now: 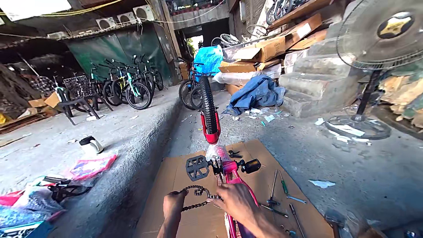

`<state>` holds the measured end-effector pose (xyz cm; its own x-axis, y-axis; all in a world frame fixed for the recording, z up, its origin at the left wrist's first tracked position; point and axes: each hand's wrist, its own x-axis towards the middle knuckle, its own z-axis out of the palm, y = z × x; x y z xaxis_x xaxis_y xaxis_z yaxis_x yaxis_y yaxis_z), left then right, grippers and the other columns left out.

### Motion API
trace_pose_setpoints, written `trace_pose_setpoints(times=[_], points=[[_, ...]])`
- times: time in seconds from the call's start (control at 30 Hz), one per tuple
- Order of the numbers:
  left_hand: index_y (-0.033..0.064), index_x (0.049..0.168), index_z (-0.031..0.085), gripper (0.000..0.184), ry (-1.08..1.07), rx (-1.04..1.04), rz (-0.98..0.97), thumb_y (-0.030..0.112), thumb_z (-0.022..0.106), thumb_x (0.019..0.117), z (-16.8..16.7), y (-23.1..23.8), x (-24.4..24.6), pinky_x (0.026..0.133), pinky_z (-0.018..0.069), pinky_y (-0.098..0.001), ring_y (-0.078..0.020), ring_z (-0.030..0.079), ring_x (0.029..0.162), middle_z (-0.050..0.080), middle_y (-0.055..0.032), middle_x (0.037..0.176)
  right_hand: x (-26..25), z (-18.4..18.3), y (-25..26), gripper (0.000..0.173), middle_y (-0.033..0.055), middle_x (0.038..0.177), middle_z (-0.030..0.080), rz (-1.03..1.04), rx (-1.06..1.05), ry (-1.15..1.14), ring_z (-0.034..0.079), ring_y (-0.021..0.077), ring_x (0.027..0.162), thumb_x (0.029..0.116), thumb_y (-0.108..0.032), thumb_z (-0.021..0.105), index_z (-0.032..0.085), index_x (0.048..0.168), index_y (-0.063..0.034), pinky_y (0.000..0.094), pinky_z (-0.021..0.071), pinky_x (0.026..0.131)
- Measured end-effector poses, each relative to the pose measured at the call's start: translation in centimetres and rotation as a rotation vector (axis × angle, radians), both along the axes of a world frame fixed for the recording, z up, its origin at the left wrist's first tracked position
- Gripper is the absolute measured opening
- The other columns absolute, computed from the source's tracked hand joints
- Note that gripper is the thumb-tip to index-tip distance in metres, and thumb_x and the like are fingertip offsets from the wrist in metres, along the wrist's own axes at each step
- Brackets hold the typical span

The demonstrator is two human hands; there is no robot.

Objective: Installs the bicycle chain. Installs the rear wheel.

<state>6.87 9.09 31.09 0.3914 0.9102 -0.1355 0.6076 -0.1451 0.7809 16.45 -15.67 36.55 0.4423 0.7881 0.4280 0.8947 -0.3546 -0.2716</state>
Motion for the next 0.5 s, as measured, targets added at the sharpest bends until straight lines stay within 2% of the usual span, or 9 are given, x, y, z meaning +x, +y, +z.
trace_pose_setpoints(times=[0.07, 0.13, 0.17, 0.2, 0.27, 0.3, 0.37, 0.43, 0.5], points=[[-0.0010, 0.094, 0.074, 0.032, -0.064, -0.034, 0.079, 0.027, 0.083, 0.0835, 1.0, 0.1, 0.4, 0.083, 0.0512, -0.0603, -0.0376, 0.066, 0.095, 0.070, -0.0227, 0.097, -1.6, -0.6, 0.4, 0.048, 0.0119, 0.080, 0.069, -0.044, 0.032, -0.014, 0.070, 0.0308, 0.069, 0.0998, -0.054, 0.056, 0.071, 0.093, -0.0088, 0.0490, 0.0558, 0.057], [-0.0030, 0.099, 0.073, 0.027, -0.176, -0.056, 0.169, 0.019, 0.079, 0.0855, 2.4, 0.0, 0.2, 0.083, 0.0514, -0.0597, -0.0378, 0.065, 0.096, 0.069, -0.0242, 0.101, -4.1, -1.1, 1.2, 0.048, 0.0129, 0.085, 0.072, -0.040, -0.018, 0.093, 0.072, 0.0328, 0.075, 0.1018, -0.053, 0.053, 0.073, 0.102, -0.0094, 0.0521, 0.0577, 0.062], [-0.0028, 0.097, 0.072, 0.024, -0.245, -0.025, 0.214, 0.018, 0.078, 0.0858, 3.3, 0.1, 0.1, 0.078, 0.0516, -0.0579, -0.0358, 0.065, 0.089, 0.068, -0.0227, 0.096, -5.3, -1.5, 1.6, 0.048, 0.0134, 0.085, 0.073, -0.026, -0.031, 0.150, 0.073, 0.0336, 0.076, 0.1032, -0.052, 0.051, 0.073, 0.106, -0.0096, 0.0534, 0.0578, 0.064], [-0.0017, 0.092, 0.071, 0.021, -0.312, 0.036, 0.249, 0.017, 0.077, 0.0865, 4.1, 0.2, 0.0, 0.073, 0.0512, -0.0552, -0.0324, 0.063, 0.080, 0.067, -0.0196, 0.088, -6.1, -2.1, 2.0, 0.048, 0.0133, 0.080, 0.071, -0.023, -0.023, 0.188, 0.072, 0.0336, 0.074, 0.1043, -0.052, 0.049, 0.071, 0.105, -0.0093, 0.0535, 0.0567, 0.063], [0.0029, 0.078, 0.066, 0.021, -0.468, 0.190, 0.283, 0.016, 0.079, 0.0874, 6.0, -0.2, -0.4, 0.057, 0.0454, -0.0435, -0.0210, 0.054, 0.059, 0.058, -0.0087, 0.068, -6.8, -2.9, 2.4, 0.049, 0.0107, 0.072, 0.069, -0.058, 0.051, 0.243, 0.071, 0.0311, 0.068, 0.1043, -0.054, 0.047, 0.070, 0.101, -0.0107, 0.0518, 0.0557, 0.059], [0.0050, 0.073, 0.064, 0.024, -0.559, 0.267, 0.274, 0.015, 0.080, 0.0876, 6.8, -0.6, -0.5, 0.051, 0.0425, -0.0369, -0.0155, 0.050, 0.051, 0.055, -0.0040, 0.062, -6.6, -2.8, 2.4, 0.049, 0.0109, 0.072, 0.068, -0.078, 0.056, 0.289, 0.071, 0.0316, 0.069, 0.1041, -0.054, 0.046, 0.069, 0.101, -0.0108, 0.0525, 0.0555, 0.060], [0.0066, 0.071, 0.064, 0.023, -0.729, 0.399, 0.243, 0.011, 0.079, 0.0877, 7.8, -2.1, -1.3, 0.046, 0.0413, -0.0278, -0.0085, 0.049, 0.047, 0.055, 0.0005, 0.057, -6.3, -2.4, 2.4, 0.053, 0.0132, 0.077, 0.070, -0.090, -0.040, 0.393, 0.072, 0.0342, 0.078, 0.1049, -0.056, 0.041, 0.067, 0.107, -0.0101, 0.0549, 0.0553, 0.067], [0.0071, 0.072, 0.063, 0.022, -0.858, 0.516, 0.234, 0.011, 0.077, 0.0883, 8.6, -3.7, -2.0, 0.045, 0.0406, -0.0224, -0.0047, 0.048, 0.046, 0.052, 0.0031, 0.056, -5.8, -2.1, 2.6, 0.059, 0.0160, 0.083, 0.070, -0.082, -0.105, 0.504, 0.071, 0.0359, 0.084, 0.1056, -0.058, 0.037, 0.067, 0.106, -0.0068, 0.0568, 0.0541, 0.072], [0.0074, 0.071, 0.060, 0.027, -0.942, 0.561, 0.236, 0.015, 0.076, 0.0911, 9.0, -5.2, -3.2, 0.042, 0.0384, -0.0207, -0.0040, 0.046, 0.044, 0.049, 0.0039, 0.055, -5.2, -2.5, 2.6, 0.064, 0.0156, 0.082, 0.068, -0.049, -0.062, 0.599, 0.070, 0.0345, 0.082, 0.1042, -0.062, 0.038, 0.067, 0.104, -0.0058, 0.0564, 0.0536, 0.072]])
